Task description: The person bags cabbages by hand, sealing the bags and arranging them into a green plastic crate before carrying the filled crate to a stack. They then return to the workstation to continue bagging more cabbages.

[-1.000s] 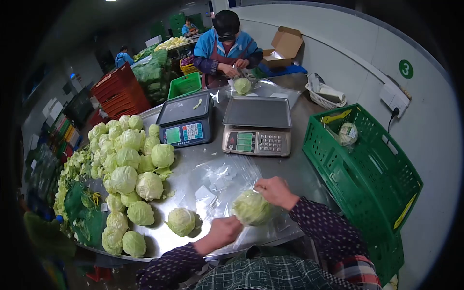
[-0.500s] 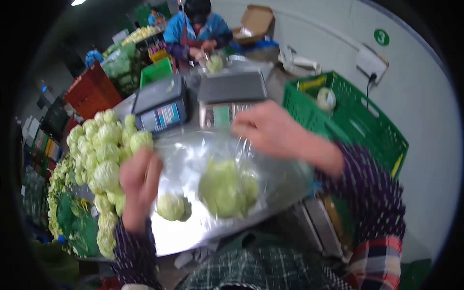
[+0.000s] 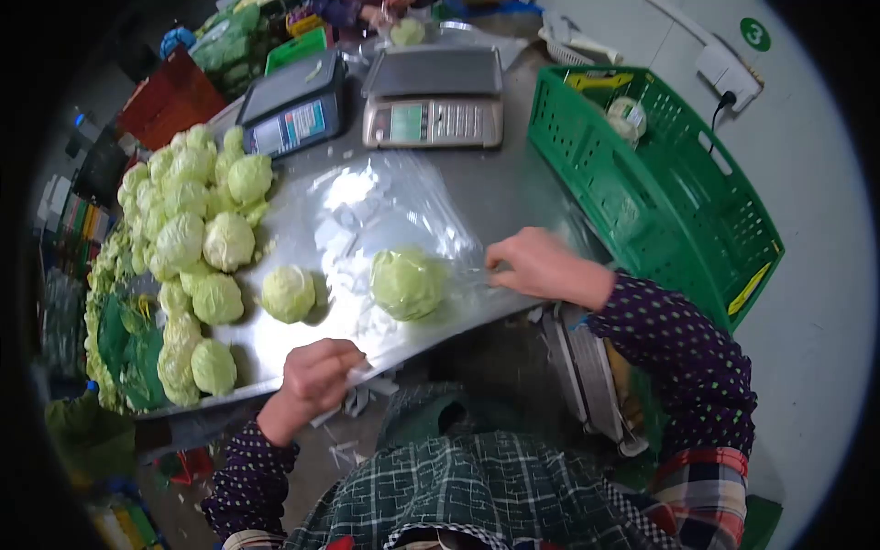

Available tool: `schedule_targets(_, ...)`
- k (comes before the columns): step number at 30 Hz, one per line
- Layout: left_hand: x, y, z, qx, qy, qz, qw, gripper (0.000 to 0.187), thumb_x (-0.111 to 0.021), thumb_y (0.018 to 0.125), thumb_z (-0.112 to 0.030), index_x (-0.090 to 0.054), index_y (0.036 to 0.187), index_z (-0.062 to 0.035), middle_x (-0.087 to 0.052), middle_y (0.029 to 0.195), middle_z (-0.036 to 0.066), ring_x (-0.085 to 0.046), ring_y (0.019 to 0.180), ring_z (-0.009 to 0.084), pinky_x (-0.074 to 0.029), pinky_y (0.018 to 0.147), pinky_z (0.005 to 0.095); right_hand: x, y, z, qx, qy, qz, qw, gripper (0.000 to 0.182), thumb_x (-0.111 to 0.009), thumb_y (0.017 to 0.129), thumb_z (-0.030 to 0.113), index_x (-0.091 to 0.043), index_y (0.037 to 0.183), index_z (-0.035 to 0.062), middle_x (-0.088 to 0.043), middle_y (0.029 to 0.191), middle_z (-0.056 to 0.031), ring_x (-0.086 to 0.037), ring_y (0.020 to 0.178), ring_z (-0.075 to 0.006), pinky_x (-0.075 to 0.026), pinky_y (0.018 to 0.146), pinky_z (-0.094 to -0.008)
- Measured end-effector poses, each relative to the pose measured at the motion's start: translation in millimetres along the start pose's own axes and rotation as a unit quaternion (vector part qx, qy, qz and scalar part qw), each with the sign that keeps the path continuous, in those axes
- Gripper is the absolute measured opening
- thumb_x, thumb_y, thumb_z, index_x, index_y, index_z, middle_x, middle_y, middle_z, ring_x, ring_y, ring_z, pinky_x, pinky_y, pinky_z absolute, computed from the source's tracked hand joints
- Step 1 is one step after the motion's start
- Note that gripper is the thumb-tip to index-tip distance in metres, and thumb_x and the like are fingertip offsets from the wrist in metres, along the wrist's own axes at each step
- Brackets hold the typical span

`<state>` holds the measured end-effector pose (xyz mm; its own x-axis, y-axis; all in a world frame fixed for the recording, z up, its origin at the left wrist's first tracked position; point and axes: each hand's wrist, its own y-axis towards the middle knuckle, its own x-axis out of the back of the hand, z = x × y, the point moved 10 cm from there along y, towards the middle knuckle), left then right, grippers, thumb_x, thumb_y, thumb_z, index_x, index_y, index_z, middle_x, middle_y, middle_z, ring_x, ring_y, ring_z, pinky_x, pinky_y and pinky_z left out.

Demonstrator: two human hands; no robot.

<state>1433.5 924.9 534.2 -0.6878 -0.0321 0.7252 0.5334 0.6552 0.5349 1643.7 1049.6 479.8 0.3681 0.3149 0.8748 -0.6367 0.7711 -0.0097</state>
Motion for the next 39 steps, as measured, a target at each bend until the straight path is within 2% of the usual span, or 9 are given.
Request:
schedule_targets(3, -16, -16, -42, -0.055, 0.019, -0.024, 0.998, 0.017, -0.074, 0.066, -0.002, -0.06, 0.076, -0.0038, -0.06, 0.076, 0.007, -0.062, 0.064, 0.0199, -0.051, 0.052, 0.0297, 21, -30, 43, 0.018, -0.124, -0.007, 0.992, 0.025, -0.071, 0.074, 0.02, -0.066, 0.094, 0.0037, -0.063, 0.08, -0.0124, -0.063, 0.076, -0.0293, -0.049, 0.065, -0.0361)
schedule_targets(11, -18, -7, -49, -0.056, 0.108, -0.029, 0.992, 0.027, -0.078, 0.053, -0.008, -0.058, 0.07, -0.0058, -0.055, 0.071, 0.004, -0.056, 0.058, 0.0174, -0.046, 0.048, 0.0288, -61, -19, 166, 0.241, 0.197, 0.081, 0.947, 0.024, -0.072, 0.073, 0.019, -0.063, 0.087, 0.0028, -0.058, 0.079, -0.0092, -0.059, 0.073, -0.0292, -0.046, 0.06, -0.0377)
schedule_targets(18, -26, 11, -30, 0.01, 0.106, 0.087, 0.99, 0.03, -0.078, 0.054, -0.014, -0.05, 0.062, -0.009, -0.049, 0.064, 0.004, -0.054, 0.051, 0.021, -0.042, 0.042, 0.0329, -28, -44, 175, 0.258, 0.044, -0.142, 0.955, 0.02, -0.067, 0.074, 0.017, -0.052, 0.067, 0.0048, -0.058, 0.074, -0.0087, -0.059, 0.065, -0.0284, -0.044, 0.053, -0.0376)
schedule_targets(23, -6, 11, -23, -0.006, 0.098, 0.041, 0.994, 0.028, -0.082, 0.053, -0.014, -0.06, 0.068, -0.007, -0.057, 0.068, 0.006, -0.058, 0.056, 0.023, -0.046, 0.047, 0.0317, 72, -107, 106, 0.09, 0.408, -0.072, 0.906, 0.022, -0.066, 0.082, 0.021, -0.062, 0.092, 0.0024, -0.063, 0.083, -0.0125, -0.062, 0.072, -0.021, -0.047, 0.062, -0.0337)
schedule_targets(26, 25, -26, -25, -0.039, 0.136, -0.057, 0.988, 0.054, -0.088, 0.057, -0.035, -0.063, 0.093, -0.0036, -0.062, 0.089, 0.013, -0.063, 0.077, 0.0243, -0.053, 0.061, 0.0324, -8, -228, -118, -0.338, 0.085, 0.084, 0.934, 0.042, -0.07, 0.078, 0.021, -0.058, 0.111, -0.0012, -0.062, 0.099, -0.0189, -0.061, 0.081, -0.0214, -0.049, 0.072, -0.0341)
schedule_targets(28, 44, -41, -10, 0.03, 0.158, -0.118, 0.98, 0.076, -0.088, 0.057, -0.035, -0.053, 0.116, -0.0023, -0.057, 0.11, 0.017, -0.061, 0.094, 0.025, -0.053, 0.075, 0.0364, -124, -288, -164, -0.373, -0.006, 0.306, 0.876, 0.05, -0.072, 0.076, 0.02, -0.056, 0.117, -0.0022, -0.062, 0.1, -0.0183, -0.06, 0.081, -0.0212, -0.05, 0.073, -0.0339)
schedule_targets(34, -41, -13, 90, 0.261, -0.114, -0.002, 0.958, 0.123, -0.089, 0.051, -0.04, -0.021, 0.143, 0.0029, -0.029, 0.146, 0.023, -0.032, 0.134, 0.0359, -0.032, 0.107, 0.043, -87, -104, -93, -0.228, 0.248, -0.111, 0.935, 0.05, -0.075, 0.071, 0.016, -0.054, 0.114, 0.0017, -0.063, 0.08, -0.0086, -0.061, 0.073, -0.0218, -0.05, 0.069, -0.0332)
schedule_targets(36, -58, 12, 83, 0.208, -0.055, 0.051, 0.975, 0.113, -0.087, 0.056, -0.04, -0.027, 0.142, 0.001, -0.033, 0.144, 0.023, -0.036, 0.132, 0.0359, -0.033, 0.106, 0.0414, -51, -31, -35, -0.05, 0.251, -0.2, 0.946, 0.052, -0.07, 0.074, 0.007, -0.051, 0.122, 0.0005, -0.064, 0.089, -0.0081, -0.062, 0.08, -0.0191, -0.049, 0.077, -0.0294)
schedule_targets(39, -59, -9, 96, 0.213, -0.128, -0.071, 0.966, 0.043, -0.063, 0.088, -0.024, -0.055, 0.121, 0.0022, -0.062, 0.11, 0.021, -0.062, 0.097, 0.0297, -0.048, 0.088, 0.0357, -64, 8, 1, 0.095, 0.294, -0.147, 0.94, 0.038, -0.065, 0.08, 0.005, -0.055, 0.116, -0.0027, -0.065, 0.091, -0.0114, -0.064, 0.082, -0.0209, -0.049, 0.083, -0.0309)
